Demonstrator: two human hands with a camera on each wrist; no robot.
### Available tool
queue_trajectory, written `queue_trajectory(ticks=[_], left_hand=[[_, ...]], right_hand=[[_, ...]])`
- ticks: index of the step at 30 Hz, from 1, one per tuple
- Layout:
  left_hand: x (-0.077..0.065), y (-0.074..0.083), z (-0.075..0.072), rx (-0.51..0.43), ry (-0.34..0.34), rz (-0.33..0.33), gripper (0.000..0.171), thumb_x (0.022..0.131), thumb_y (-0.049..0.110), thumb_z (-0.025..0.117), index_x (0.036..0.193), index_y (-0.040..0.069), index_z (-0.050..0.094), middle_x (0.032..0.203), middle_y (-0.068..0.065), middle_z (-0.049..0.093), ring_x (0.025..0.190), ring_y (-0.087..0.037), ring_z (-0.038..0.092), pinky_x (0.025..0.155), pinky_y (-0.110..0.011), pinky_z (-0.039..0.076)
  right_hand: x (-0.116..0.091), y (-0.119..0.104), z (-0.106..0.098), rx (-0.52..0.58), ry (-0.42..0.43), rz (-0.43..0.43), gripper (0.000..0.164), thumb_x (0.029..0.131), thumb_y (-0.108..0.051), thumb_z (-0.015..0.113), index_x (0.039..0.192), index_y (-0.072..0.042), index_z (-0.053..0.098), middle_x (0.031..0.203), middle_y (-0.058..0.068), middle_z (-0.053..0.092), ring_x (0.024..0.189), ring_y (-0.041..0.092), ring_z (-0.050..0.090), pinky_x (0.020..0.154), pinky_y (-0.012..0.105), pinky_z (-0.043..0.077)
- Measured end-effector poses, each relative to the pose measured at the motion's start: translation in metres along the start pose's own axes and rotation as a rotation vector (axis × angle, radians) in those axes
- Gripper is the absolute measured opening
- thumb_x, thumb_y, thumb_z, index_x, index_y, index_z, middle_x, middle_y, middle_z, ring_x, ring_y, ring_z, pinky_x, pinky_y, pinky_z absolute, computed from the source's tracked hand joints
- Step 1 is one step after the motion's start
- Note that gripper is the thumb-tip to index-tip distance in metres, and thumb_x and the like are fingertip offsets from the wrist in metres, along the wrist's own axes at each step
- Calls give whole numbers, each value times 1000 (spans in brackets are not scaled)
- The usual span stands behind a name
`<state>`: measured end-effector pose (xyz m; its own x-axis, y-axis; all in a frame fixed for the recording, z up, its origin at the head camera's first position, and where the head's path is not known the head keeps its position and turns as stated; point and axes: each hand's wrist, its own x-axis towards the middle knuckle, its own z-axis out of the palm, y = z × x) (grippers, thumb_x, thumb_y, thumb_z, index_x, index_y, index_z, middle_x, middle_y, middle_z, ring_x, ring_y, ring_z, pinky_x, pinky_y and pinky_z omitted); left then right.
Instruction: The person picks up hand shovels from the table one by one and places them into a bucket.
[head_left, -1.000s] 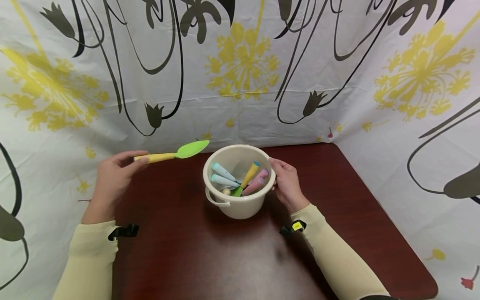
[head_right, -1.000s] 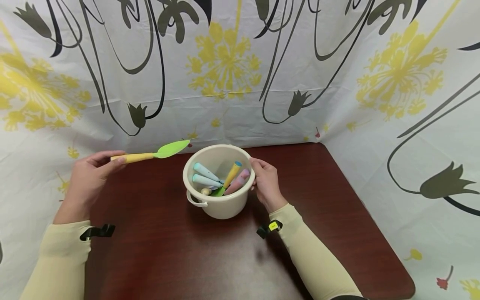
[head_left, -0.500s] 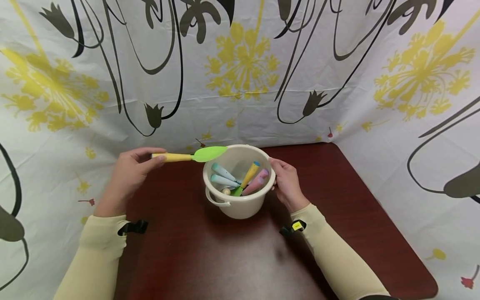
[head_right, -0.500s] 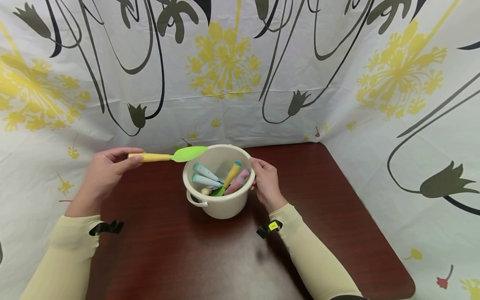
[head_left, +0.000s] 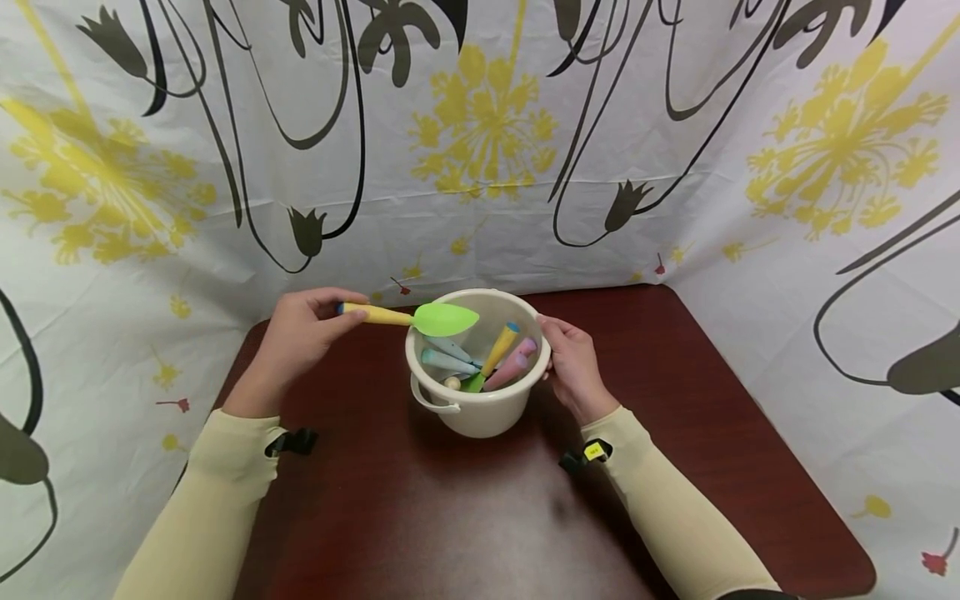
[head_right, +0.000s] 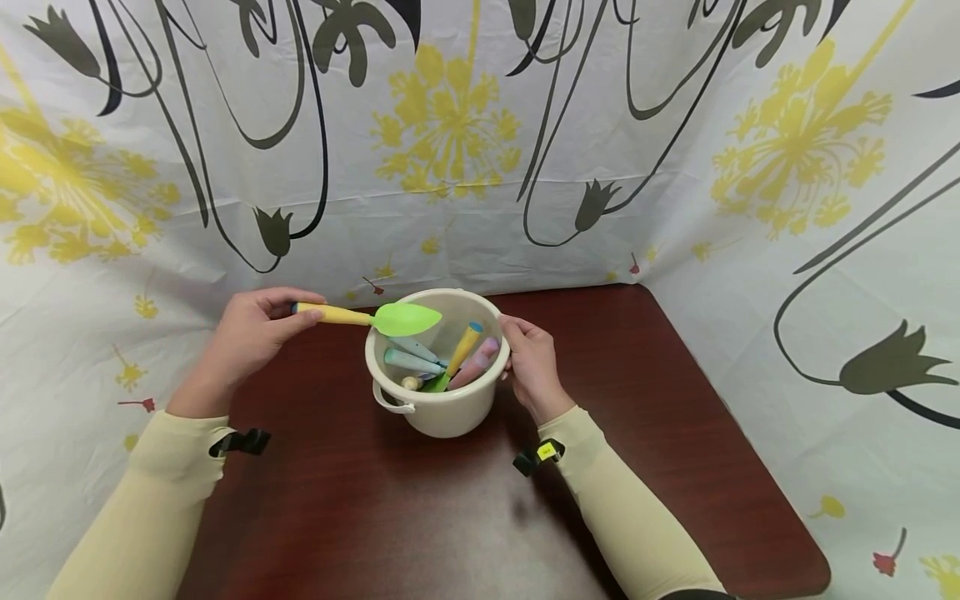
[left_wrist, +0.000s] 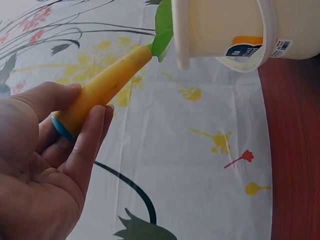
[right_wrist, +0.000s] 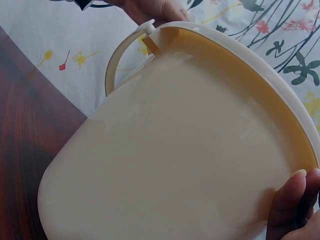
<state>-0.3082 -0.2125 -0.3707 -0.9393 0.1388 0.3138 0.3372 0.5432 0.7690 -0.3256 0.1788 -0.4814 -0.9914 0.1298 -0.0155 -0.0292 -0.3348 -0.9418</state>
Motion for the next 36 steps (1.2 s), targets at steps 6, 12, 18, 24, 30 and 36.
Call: queue_trajectory(ticks=[6, 12, 18, 24, 30, 36], left_hand=[[9, 1, 11, 74, -15, 9, 22, 102, 27, 83, 120, 13, 85, 103, -9, 80, 77, -24, 58, 62, -27, 46], [16, 2, 21, 107, -34, 34, 21, 103, 24, 82, 120, 11, 85, 112, -10, 81, 92, -25, 71, 68, -26, 51], [24, 4, 33, 105, -77, 56, 22, 102, 17, 83, 123, 11, 84, 126, -11, 78, 108, -27, 77, 77, -30, 59], [29, 6, 44, 112, -117, 90, 21, 102, 13, 82, 122, 10, 84, 130, -12, 76, 113, -27, 77, 92, -44, 64], [33, 7, 53, 123, -146, 96, 18, 102, 15, 82, 120, 13, 85, 129, -10, 76, 111, -26, 74, 91, -44, 63], [37, 9, 61, 165, -184, 124, 16, 103, 17, 81, 119, 15, 85, 118, -6, 77, 96, -23, 70, 77, -41, 58]], right_hand=[[-1, -1, 1, 1, -2, -5, 39, 109, -30, 73, 129, 3, 73, 62, -2, 59, 43, 6, 49, 39, 22, 41], [0, 0, 1, 4, 6, -3, 34, 108, -28, 73, 125, 2, 75, 62, -2, 59, 43, 5, 48, 38, 22, 41], [0, 1, 1, 9, 11, -5, 34, 108, -28, 74, 125, 2, 75, 60, -2, 57, 42, 5, 48, 37, 22, 41], [-1, 1, 0, 6, 9, -2, 37, 108, -30, 74, 126, 3, 74, 60, -2, 57, 42, 6, 47, 38, 22, 41], [-1, 1, 0, 16, 14, -7, 34, 108, -29, 74, 124, 1, 76, 59, -2, 57, 42, 6, 47, 38, 22, 40], [0, 1, 0, 10, 20, -9, 33, 108, -28, 74, 123, 2, 75, 59, -2, 56, 42, 5, 48, 37, 22, 40]])
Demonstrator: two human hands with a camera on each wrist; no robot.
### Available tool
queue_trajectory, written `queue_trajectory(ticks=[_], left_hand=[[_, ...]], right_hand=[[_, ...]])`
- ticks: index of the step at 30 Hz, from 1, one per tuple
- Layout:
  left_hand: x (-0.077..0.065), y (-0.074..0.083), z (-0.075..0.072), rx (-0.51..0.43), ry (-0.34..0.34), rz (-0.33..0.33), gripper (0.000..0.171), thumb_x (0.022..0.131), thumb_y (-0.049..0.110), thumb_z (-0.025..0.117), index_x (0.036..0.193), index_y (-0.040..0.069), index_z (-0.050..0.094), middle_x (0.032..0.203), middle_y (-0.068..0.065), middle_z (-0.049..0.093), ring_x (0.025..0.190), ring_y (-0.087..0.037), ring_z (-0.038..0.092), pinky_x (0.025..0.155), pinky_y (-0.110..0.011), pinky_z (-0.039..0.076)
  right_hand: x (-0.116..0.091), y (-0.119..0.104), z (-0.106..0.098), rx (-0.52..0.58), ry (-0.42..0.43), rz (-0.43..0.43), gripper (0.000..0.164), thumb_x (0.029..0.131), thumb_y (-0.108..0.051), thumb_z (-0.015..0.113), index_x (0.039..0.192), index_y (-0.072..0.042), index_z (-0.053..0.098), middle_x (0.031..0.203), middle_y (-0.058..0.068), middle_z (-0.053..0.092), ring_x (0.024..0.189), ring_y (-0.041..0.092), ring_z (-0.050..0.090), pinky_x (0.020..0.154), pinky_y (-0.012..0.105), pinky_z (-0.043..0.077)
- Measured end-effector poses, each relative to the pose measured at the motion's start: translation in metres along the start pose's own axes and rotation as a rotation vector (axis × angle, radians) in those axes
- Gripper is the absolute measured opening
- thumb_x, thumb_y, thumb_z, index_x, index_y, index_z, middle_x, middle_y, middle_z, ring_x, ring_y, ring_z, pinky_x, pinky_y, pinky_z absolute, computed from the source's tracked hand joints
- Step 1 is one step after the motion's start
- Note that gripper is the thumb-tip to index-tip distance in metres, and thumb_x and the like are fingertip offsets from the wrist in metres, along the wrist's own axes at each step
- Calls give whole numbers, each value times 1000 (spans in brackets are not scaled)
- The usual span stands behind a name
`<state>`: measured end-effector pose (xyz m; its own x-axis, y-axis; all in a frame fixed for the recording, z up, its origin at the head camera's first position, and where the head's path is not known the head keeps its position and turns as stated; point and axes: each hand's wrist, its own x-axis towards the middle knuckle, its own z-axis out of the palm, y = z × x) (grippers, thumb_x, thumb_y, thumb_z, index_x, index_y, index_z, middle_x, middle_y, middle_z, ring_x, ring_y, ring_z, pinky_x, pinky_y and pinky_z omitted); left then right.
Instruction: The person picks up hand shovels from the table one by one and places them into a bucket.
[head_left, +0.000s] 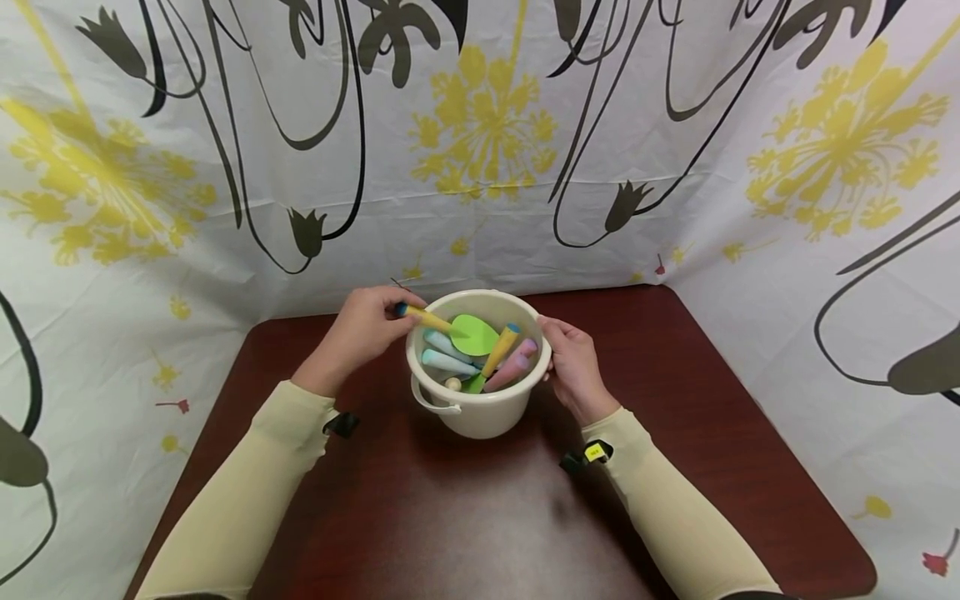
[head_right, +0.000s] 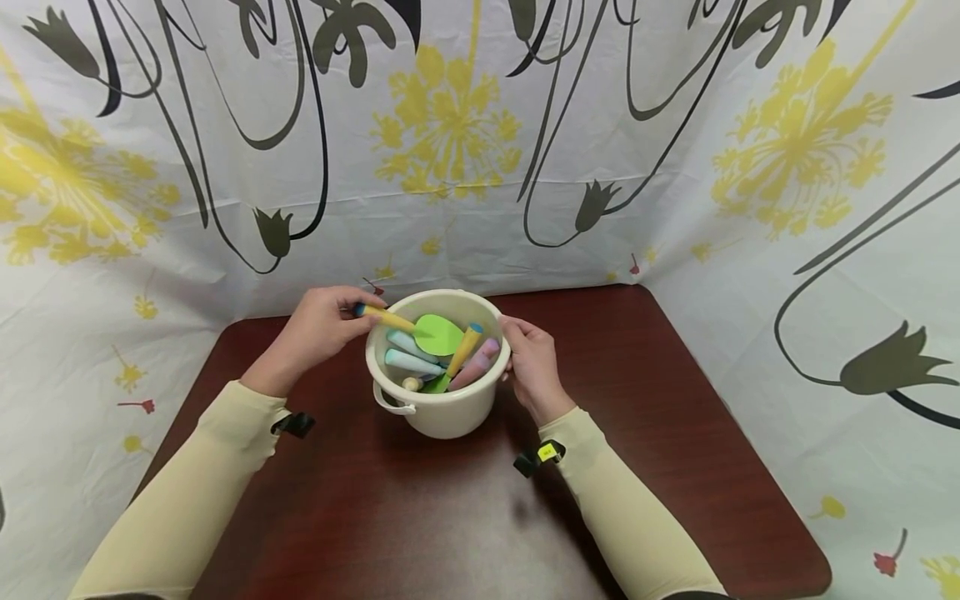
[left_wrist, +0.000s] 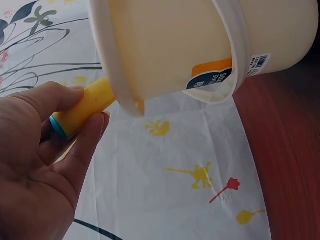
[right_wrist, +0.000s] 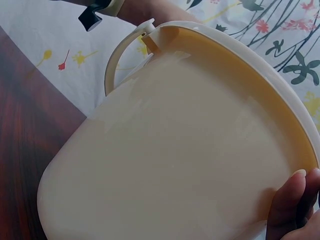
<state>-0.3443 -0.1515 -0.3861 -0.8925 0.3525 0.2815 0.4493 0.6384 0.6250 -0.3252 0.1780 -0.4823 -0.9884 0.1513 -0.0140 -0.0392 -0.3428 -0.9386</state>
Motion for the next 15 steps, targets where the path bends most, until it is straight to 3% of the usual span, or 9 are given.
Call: queue_trajectory(ticks=[15], left_hand=[[17, 6, 16, 75, -121, 53, 21, 103, 17, 81, 124, 12, 84, 125, -6, 78, 106, -24, 70, 88, -43, 60]], right_hand=[[-1, -1, 0, 17, -22, -5, 36, 110, -27, 71, 127, 4, 73, 60, -3, 57, 42, 5, 48, 38, 22, 40]])
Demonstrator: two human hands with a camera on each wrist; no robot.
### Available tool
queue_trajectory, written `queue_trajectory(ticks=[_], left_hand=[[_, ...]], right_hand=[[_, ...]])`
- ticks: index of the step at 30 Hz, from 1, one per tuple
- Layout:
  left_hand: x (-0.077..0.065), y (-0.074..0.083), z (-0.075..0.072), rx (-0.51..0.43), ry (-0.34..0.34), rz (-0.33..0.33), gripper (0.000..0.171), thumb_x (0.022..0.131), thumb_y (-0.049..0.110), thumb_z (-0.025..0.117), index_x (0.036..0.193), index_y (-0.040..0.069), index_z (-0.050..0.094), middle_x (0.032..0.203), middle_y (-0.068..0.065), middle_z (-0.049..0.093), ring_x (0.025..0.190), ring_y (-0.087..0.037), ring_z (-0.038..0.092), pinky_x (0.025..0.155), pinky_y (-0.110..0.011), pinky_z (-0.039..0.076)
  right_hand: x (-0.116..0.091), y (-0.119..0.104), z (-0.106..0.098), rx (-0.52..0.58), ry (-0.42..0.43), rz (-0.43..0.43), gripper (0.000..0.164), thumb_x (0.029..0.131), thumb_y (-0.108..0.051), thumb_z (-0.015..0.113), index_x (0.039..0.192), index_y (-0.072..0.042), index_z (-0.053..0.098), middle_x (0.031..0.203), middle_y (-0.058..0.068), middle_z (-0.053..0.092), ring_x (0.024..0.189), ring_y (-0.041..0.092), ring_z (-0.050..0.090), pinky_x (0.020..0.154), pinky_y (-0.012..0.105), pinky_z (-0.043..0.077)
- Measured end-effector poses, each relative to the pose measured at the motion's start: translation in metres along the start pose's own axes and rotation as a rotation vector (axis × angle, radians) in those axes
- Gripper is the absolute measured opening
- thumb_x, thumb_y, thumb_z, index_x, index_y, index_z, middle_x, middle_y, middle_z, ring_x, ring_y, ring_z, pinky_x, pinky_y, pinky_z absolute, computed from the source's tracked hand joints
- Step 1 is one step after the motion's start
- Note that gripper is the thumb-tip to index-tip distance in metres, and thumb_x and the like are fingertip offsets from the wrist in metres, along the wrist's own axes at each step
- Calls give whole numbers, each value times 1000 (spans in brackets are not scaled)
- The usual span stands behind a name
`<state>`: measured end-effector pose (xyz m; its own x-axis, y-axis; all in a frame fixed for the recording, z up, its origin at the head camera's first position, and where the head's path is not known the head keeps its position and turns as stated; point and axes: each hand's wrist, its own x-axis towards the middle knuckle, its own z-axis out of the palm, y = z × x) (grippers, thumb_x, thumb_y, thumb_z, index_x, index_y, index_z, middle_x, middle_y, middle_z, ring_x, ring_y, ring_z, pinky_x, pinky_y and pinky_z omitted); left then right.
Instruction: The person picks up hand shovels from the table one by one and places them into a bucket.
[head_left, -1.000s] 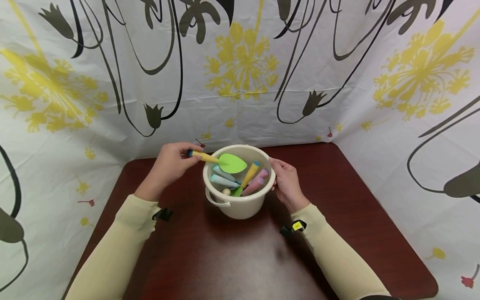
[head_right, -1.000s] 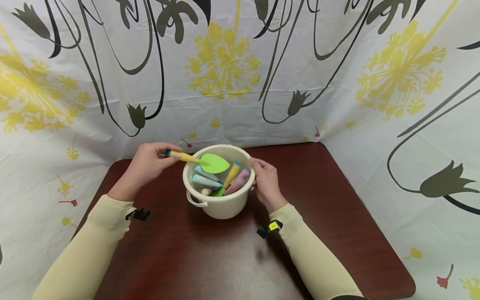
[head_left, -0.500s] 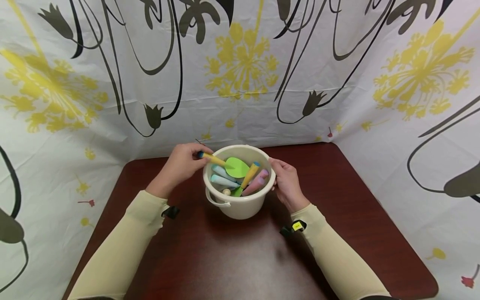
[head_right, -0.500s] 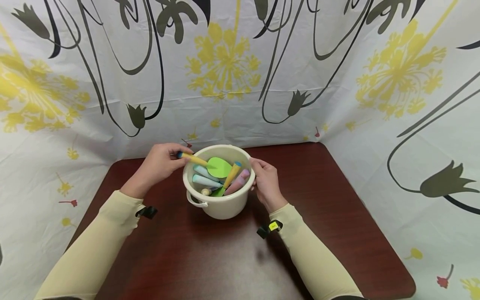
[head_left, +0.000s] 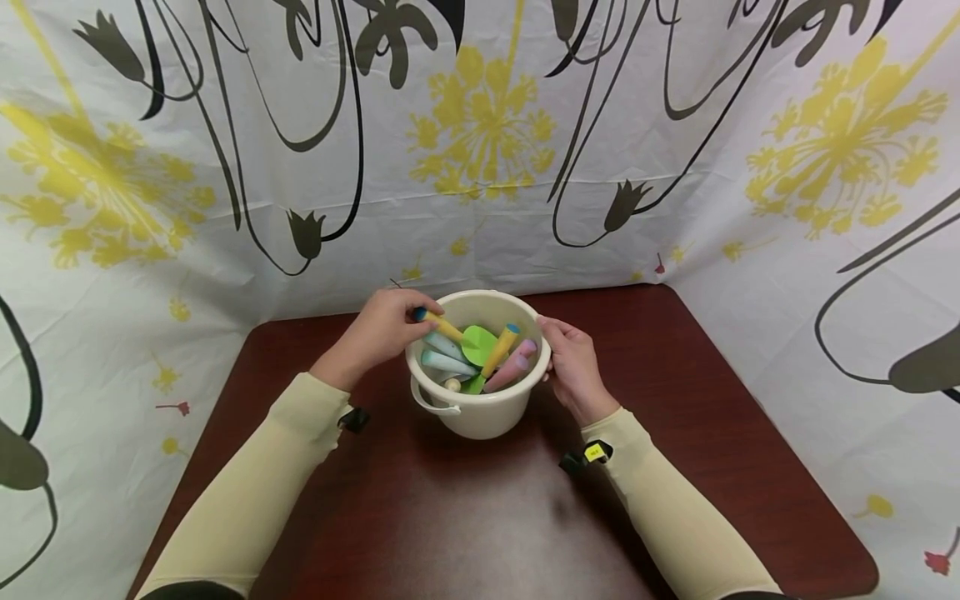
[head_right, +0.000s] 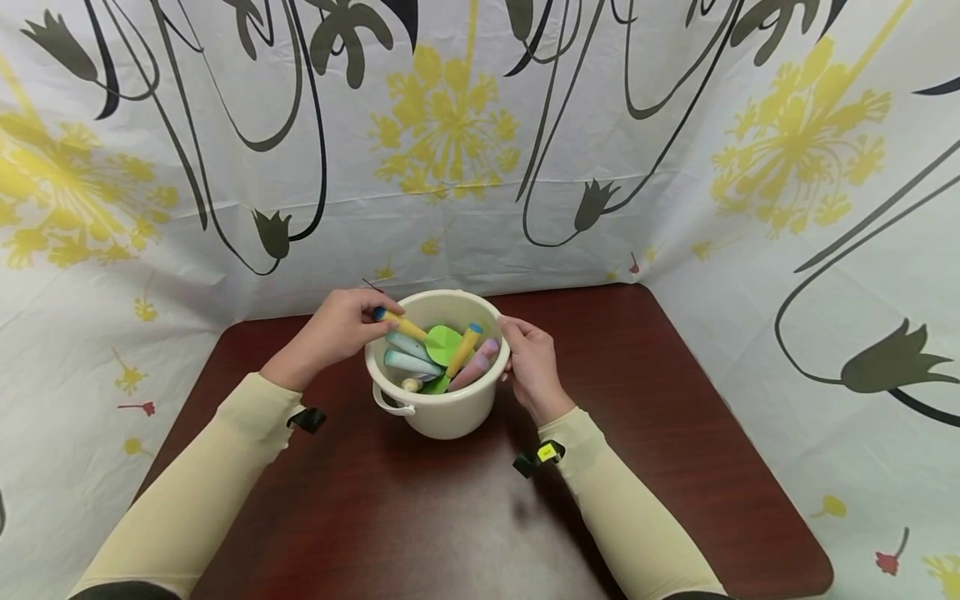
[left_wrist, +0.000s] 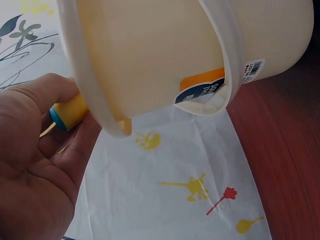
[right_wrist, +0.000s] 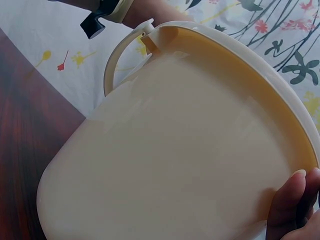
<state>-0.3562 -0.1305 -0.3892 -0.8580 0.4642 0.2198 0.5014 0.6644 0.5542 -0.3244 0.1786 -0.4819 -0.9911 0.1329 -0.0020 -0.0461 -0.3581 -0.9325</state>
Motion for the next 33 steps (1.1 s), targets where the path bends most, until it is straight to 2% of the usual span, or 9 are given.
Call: queue_trajectory(ticks=[11, 22, 29, 33], left_hand=[[11, -1, 11, 60, -51, 50, 24, 101, 18, 84, 124, 11, 84, 127, -6, 76, 118, -27, 69, 99, -46, 57], [18, -1, 17, 89, -103, 66, 26, 101, 23, 84, 124, 12, 84, 118, -1, 76, 109, -23, 68, 94, -44, 56], [20, 1, 19, 112, -133, 54, 26, 102, 26, 84, 125, 14, 83, 123, -1, 77, 116, -23, 70, 100, -45, 56], [21, 1, 22, 129, -135, 81, 21, 101, 27, 85, 120, 18, 84, 119, 1, 78, 111, -21, 70, 97, -43, 56]], right_hand=[[-1, 0, 1, 12, -1, -6, 34, 109, -26, 72, 123, 4, 74, 60, -2, 58, 42, 5, 47, 38, 21, 39], [1, 0, 1, 21, 6, 2, 34, 109, -27, 73, 123, 4, 74, 60, -2, 57, 42, 5, 47, 37, 21, 39], [1, 1, 1, 17, 13, 4, 35, 109, -27, 74, 124, 5, 73, 61, -2, 58, 42, 5, 48, 37, 22, 39], [0, 0, 1, 9, 11, -1, 36, 109, -26, 73, 127, 5, 73, 60, -2, 57, 41, 5, 48, 37, 22, 39]])
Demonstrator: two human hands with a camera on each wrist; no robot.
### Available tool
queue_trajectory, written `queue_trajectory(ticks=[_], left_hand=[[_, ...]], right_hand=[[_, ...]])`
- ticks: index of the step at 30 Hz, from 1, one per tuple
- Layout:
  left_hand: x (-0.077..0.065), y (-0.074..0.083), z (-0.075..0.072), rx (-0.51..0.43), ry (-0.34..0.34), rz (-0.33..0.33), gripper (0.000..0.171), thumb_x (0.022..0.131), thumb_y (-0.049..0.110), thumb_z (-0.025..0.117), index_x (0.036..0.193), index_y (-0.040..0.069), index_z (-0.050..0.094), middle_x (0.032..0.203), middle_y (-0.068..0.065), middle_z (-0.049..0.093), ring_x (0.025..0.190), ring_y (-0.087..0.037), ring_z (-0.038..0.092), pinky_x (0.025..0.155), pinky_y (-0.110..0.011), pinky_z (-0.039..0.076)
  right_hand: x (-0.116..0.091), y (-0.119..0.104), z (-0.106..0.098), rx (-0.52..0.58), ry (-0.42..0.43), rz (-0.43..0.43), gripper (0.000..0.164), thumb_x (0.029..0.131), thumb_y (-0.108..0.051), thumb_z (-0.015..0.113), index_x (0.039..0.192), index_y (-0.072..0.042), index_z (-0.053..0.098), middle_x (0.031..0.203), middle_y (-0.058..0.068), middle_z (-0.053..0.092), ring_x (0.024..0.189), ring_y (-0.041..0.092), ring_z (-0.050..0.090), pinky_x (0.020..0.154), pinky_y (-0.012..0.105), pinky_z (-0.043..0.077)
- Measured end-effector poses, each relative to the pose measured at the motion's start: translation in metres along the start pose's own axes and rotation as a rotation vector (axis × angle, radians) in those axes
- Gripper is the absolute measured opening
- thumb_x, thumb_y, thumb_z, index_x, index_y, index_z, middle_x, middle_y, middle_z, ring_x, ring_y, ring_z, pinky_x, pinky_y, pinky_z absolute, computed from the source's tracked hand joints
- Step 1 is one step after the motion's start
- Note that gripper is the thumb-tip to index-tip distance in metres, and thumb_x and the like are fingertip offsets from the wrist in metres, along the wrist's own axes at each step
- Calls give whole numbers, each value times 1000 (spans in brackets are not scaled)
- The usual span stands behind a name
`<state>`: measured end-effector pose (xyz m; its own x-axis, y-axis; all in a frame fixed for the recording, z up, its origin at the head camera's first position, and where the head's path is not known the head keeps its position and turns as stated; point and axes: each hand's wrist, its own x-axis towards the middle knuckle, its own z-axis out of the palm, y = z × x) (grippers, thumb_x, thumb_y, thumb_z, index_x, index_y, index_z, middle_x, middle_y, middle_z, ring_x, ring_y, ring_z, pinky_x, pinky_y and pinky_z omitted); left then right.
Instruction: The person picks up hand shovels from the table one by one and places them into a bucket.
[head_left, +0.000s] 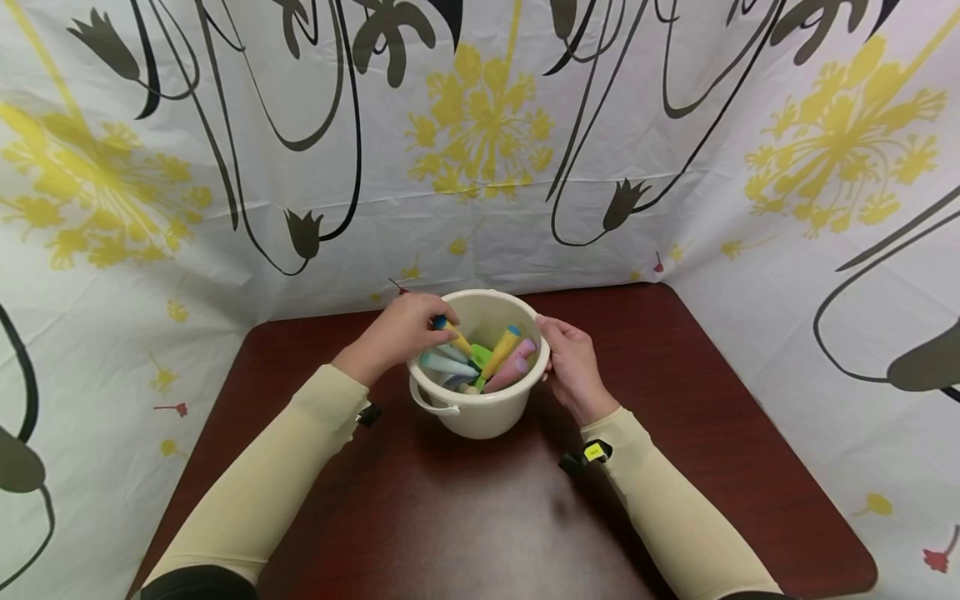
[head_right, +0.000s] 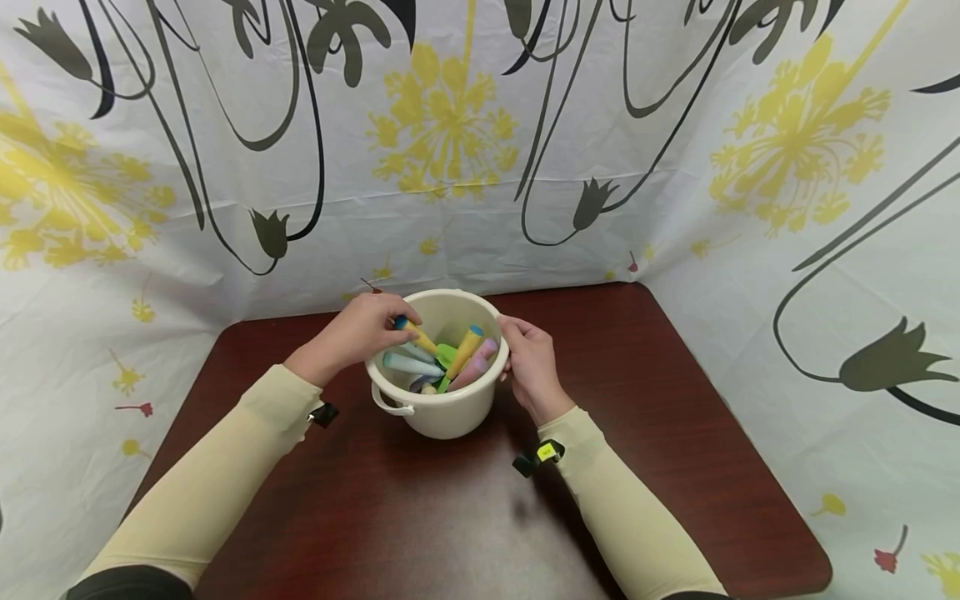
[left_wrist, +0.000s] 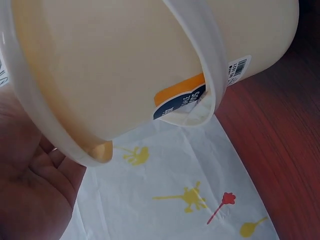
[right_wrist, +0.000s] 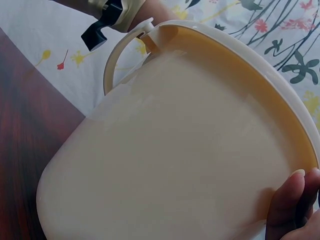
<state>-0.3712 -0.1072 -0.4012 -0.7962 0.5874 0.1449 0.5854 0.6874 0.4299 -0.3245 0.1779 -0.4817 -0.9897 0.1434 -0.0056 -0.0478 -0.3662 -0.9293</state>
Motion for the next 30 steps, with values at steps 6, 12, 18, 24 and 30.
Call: queue_trajectory(ticks=[6, 12, 18, 24, 30], left_hand=[[1, 3, 2, 12, 7, 32, 16, 101, 25, 85, 115, 19, 84, 113, 4, 78, 100, -17, 69, 89, -41, 56], [1, 7, 2, 56, -17, 40, 19, 102, 30, 84, 115, 16, 85, 110, 6, 78, 93, -15, 68, 85, -40, 55], [0, 8, 4, 63, -31, 27, 13, 102, 31, 83, 110, 21, 85, 104, 9, 78, 85, -13, 66, 78, -38, 54], [-2, 7, 5, 54, -22, 17, 14, 103, 31, 82, 112, 20, 84, 107, 8, 78, 91, -14, 67, 83, -39, 55], [-8, 4, 3, -13, 10, 18, 17, 106, 26, 79, 118, 16, 84, 114, 5, 78, 101, -16, 70, 91, -42, 57]], right_hand=[[0, 0, -1, -4, -7, 0, 36, 109, -27, 73, 127, 5, 73, 59, -3, 56, 42, 5, 47, 37, 22, 39], [0, 0, -2, -2, -7, -3, 36, 109, -28, 73, 126, 4, 74, 59, -2, 56, 41, 5, 48, 37, 22, 39], [0, 0, -2, -4, -9, -1, 36, 109, -28, 73, 126, 4, 74, 60, -2, 57, 41, 5, 48, 37, 22, 39], [1, 1, 0, -6, -13, -2, 37, 109, -28, 73, 127, 4, 74, 60, -2, 57, 42, 5, 48, 37, 22, 40], [4, -1, -2, -18, -38, 14, 33, 109, -27, 73, 125, 2, 75, 60, -2, 57, 43, 6, 49, 39, 23, 41]])
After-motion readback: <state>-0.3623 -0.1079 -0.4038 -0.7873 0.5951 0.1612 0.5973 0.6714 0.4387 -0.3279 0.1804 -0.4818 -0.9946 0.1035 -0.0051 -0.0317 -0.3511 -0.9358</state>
